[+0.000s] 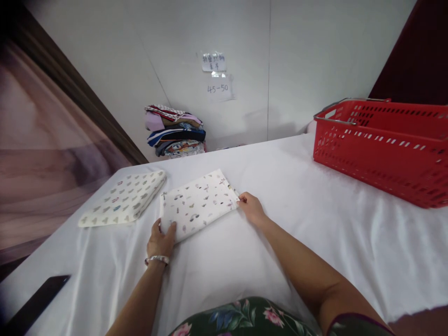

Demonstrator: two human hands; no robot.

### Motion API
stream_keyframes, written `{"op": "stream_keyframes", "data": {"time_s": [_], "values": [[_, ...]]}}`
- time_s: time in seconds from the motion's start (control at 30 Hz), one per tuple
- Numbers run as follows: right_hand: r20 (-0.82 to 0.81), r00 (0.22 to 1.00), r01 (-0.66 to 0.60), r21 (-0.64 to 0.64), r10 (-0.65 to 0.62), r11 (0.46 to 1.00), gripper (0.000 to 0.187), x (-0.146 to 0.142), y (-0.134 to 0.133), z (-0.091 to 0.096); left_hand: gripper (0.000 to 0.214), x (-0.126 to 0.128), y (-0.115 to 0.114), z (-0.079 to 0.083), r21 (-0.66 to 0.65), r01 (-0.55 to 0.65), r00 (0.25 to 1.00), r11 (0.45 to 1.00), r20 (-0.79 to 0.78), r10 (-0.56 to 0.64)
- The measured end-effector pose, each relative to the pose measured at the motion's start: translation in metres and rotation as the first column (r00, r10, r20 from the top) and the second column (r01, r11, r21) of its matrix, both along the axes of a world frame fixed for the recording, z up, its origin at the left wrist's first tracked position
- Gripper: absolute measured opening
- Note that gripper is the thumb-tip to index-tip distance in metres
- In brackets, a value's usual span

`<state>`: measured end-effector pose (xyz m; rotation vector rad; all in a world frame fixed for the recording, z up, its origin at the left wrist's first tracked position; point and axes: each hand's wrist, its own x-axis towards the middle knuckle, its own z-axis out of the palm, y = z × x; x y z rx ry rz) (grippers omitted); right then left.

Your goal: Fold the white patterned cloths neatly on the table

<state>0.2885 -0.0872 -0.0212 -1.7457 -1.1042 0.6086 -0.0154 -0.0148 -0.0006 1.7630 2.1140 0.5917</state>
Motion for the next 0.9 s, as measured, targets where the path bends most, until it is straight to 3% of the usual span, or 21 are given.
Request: {"op": "stream_keyframes", "data": {"time_s": [0.23,0.63,0.9], "values": [[0.096,0.995,0.03,-0.049,-0.025,0.998,0.009,-0.0038,0.0006,0.0041,0.069,-0.0018,0.0001,-0.0012,-0.001,-0.004,1.0,1.0,0.023,0.005],[0.11,0.993,0.023,0.201,-0.045,0.979,0.01,-0.0078,-0.0016,0.0022,0.059,-0.0027,0.0038,-0.0061,0.056,-0.024,0.996,0.998,0.092,0.019],[0.061,0.998,0.019,0.168,-0.03,0.986,0.011,-0.0073,-0.0021,0.0033,0.057,-0.001,0.0002,-0.0001,0.075,-0.04,0.989,0.996,0.142,0.029]]}}
